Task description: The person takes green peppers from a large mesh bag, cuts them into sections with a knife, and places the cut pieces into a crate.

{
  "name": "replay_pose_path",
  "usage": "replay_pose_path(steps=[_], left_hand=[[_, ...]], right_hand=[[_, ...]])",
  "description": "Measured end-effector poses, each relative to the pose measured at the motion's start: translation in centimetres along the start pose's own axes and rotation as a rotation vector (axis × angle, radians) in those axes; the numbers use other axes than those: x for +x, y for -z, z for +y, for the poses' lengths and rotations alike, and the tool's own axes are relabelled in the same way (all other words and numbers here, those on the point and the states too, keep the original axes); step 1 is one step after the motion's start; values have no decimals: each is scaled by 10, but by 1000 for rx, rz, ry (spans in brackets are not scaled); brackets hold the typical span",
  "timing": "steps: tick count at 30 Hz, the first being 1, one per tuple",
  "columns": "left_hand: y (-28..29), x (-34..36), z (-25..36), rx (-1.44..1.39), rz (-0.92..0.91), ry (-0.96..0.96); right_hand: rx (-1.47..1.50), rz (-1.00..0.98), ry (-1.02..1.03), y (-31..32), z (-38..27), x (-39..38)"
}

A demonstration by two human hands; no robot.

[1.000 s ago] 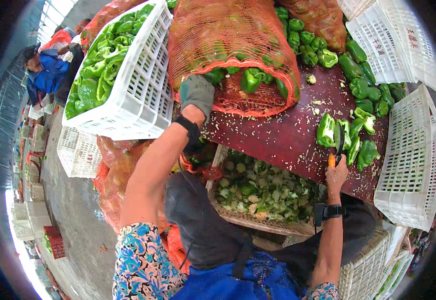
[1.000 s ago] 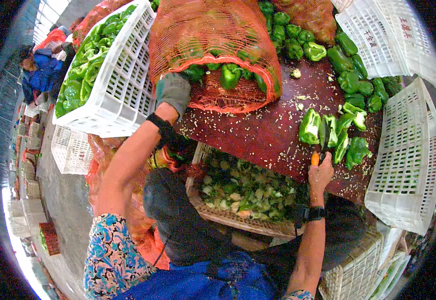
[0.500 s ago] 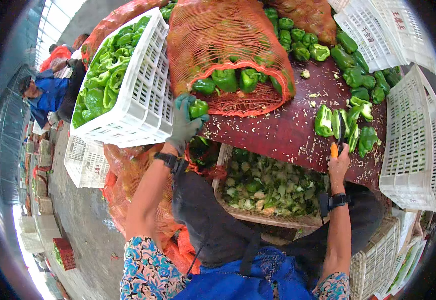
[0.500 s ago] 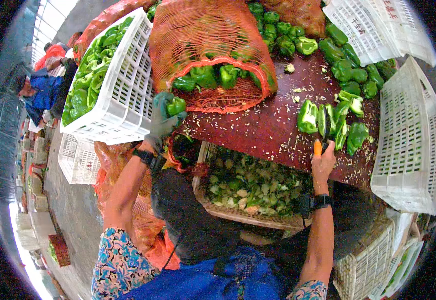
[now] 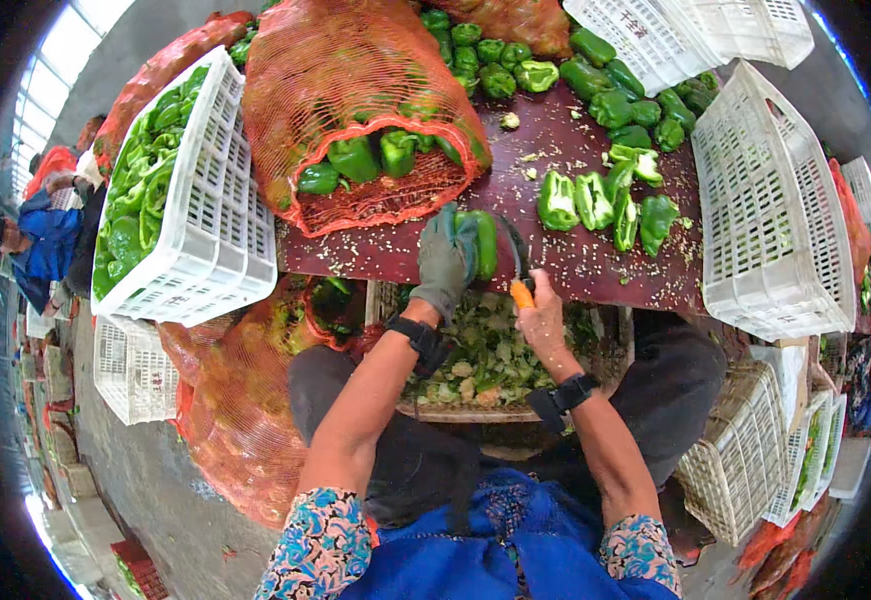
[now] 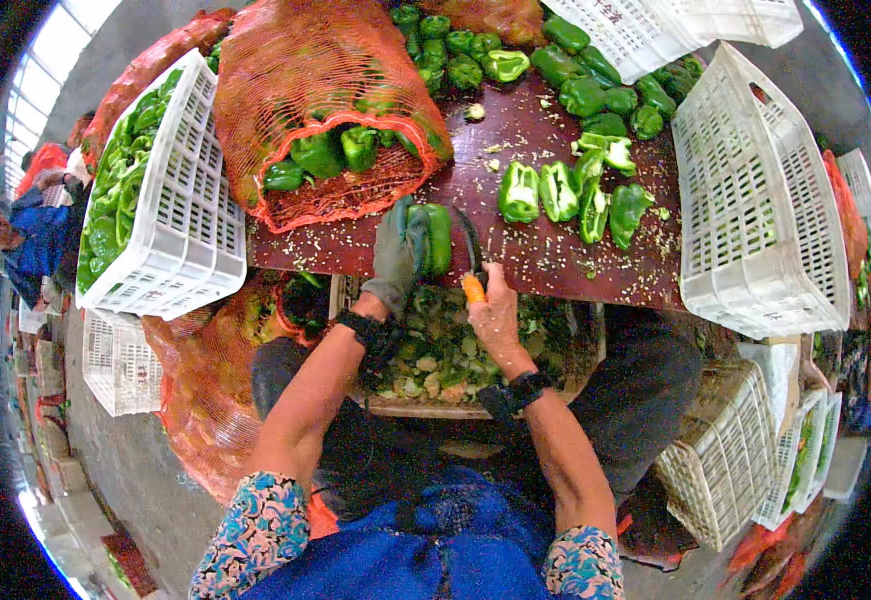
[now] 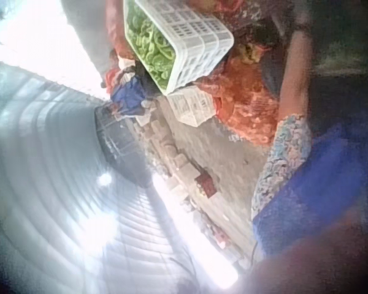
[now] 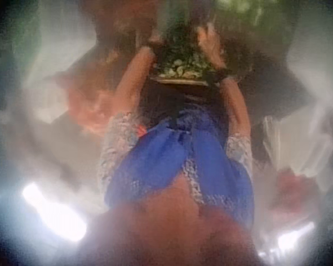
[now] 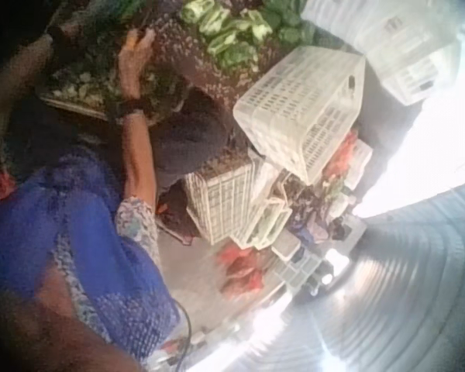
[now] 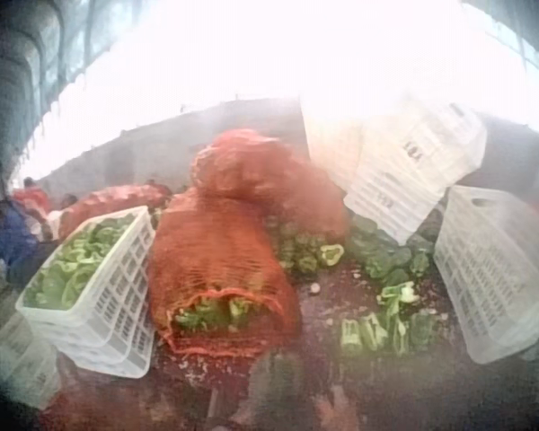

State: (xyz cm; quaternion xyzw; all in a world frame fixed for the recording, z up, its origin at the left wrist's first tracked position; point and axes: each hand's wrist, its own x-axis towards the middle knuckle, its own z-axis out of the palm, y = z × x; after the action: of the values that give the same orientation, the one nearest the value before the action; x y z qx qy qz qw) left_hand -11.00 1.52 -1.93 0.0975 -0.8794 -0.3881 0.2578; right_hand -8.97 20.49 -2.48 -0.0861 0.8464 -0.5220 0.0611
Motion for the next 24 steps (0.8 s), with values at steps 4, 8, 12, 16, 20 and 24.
replay_pose_path(steps=[4,8,12,16,20,24], left_hand=[[-7,-6,2,203,80,22],[-8,-6,9,230,86,83],[-13,-5,18,194,18,190],[-12,-3,31,183,2,283],[-14,-2,37,152,72,266],[-20,0,30,188,52,216]], right_hand=[[34,17,118,-5,-7,-4],[-71,31,229,-4,-20,-9],[-152,22,247,-8,-30,-6],[-269,26,173,-7,-34,-2],[-375,-74,180,-3,-39,6],[-545,-183,5,-12,-44,15]])
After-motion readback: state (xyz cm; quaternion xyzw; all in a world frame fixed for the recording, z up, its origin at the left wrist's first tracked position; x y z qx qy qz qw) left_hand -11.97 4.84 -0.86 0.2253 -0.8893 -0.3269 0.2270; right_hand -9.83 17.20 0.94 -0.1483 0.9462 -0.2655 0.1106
